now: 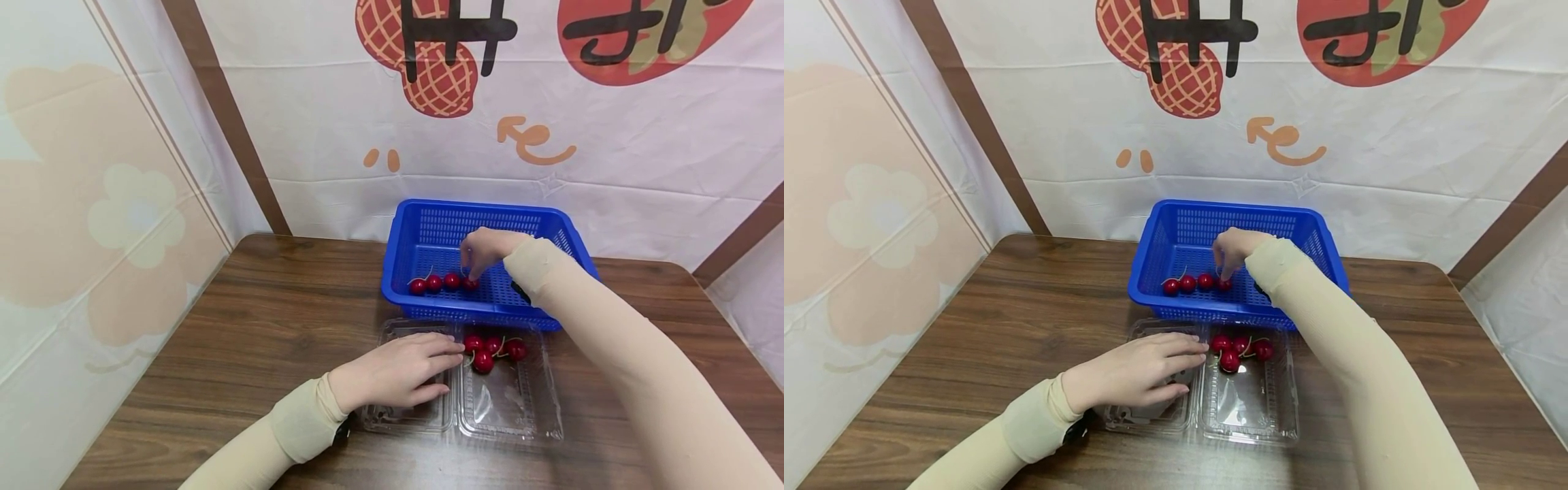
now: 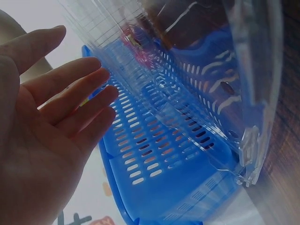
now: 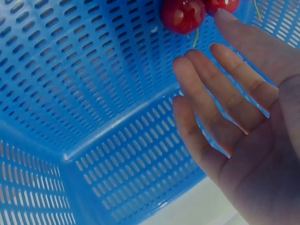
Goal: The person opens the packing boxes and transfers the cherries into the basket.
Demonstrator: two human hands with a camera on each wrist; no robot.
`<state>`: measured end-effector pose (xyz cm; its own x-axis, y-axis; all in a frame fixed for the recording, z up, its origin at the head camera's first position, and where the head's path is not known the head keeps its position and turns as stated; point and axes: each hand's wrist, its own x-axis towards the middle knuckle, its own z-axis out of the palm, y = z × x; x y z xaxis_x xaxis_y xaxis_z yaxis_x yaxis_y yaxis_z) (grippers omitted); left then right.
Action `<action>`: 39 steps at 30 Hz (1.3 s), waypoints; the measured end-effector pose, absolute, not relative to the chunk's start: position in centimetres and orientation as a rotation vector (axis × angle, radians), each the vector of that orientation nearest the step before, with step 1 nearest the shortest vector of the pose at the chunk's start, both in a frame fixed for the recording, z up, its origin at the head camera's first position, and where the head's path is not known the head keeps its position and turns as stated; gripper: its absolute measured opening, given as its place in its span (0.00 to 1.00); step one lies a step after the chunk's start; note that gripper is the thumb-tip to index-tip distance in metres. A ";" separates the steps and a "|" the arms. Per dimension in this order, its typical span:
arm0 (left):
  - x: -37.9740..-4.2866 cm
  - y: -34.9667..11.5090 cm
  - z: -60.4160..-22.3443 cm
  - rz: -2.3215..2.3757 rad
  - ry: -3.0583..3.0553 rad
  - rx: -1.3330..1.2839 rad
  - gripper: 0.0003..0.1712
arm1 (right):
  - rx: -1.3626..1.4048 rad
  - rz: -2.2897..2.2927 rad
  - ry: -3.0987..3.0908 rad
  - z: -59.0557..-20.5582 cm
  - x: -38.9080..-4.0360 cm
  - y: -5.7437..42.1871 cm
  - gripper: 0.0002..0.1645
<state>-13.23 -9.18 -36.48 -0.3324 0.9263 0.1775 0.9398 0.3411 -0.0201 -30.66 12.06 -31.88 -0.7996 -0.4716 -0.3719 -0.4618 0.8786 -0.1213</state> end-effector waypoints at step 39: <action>-13.3 -9.1 -36.7 -0.126 -2.456 -1.709 0.28 | -1.033 -0.212 2.791 -26.6 -26.5 16.5 0.05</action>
<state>-13.28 -9.10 -36.72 -0.3413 0.9248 0.1680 0.9371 0.3487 -0.0153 -26.46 16.52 -26.62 -0.7493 -0.6548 -0.0989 -0.6324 0.7518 -0.1866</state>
